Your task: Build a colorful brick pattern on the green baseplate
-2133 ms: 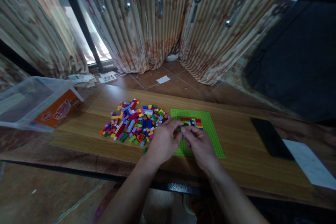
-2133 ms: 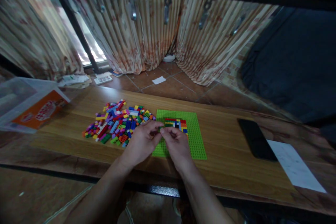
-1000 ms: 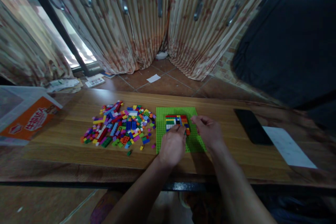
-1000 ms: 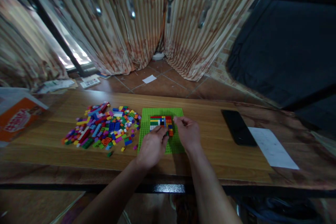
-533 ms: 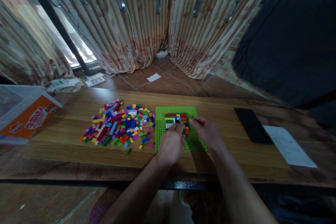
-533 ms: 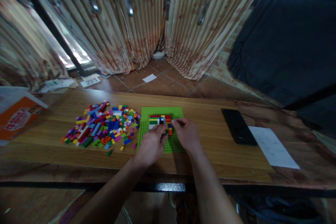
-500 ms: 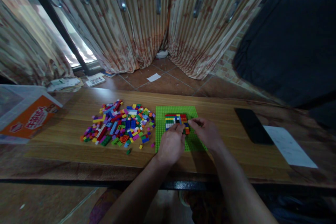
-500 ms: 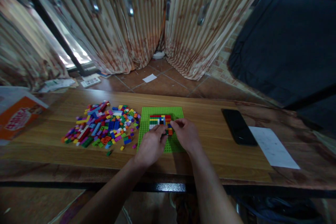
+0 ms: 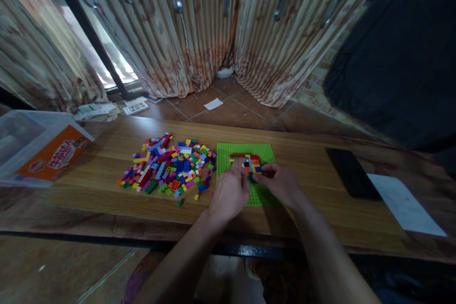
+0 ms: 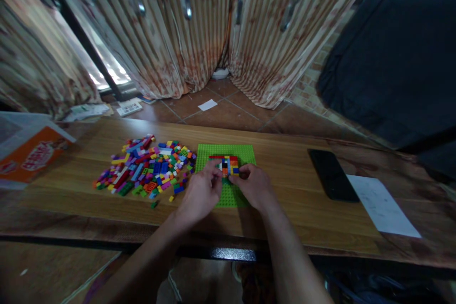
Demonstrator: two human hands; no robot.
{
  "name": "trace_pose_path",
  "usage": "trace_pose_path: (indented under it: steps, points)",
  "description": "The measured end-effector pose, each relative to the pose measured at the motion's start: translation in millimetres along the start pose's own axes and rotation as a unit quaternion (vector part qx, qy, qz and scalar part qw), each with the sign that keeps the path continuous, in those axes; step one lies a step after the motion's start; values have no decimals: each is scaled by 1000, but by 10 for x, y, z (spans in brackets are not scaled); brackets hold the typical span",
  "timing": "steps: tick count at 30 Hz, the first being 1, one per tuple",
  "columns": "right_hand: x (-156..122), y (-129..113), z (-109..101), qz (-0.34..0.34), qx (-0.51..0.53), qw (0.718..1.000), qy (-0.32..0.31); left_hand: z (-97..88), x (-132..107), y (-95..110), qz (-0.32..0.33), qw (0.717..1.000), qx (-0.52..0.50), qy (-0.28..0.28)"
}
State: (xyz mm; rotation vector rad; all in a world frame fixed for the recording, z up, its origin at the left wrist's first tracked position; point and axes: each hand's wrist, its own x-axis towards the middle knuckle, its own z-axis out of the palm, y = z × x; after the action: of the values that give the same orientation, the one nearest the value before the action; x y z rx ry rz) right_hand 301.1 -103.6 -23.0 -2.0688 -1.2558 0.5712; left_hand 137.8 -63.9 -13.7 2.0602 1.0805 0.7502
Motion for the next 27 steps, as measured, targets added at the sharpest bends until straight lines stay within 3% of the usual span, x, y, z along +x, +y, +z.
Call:
trace_pose_path:
  steps: [5,11,19,27]
  points:
    - [29,42,17,9,15,1000,3,-236,64,-55,-18,998,-2,68]
    - [74,54,22,23,40,999,1,-403,102,-174,-27,994,-7,110]
    - [84,22,36,40,52,998,4,-541,108,-293,-52,990,-7,128]
    - [100,29,-39,68,56,995,-45,-770,107,-484,-91,988,-40,121]
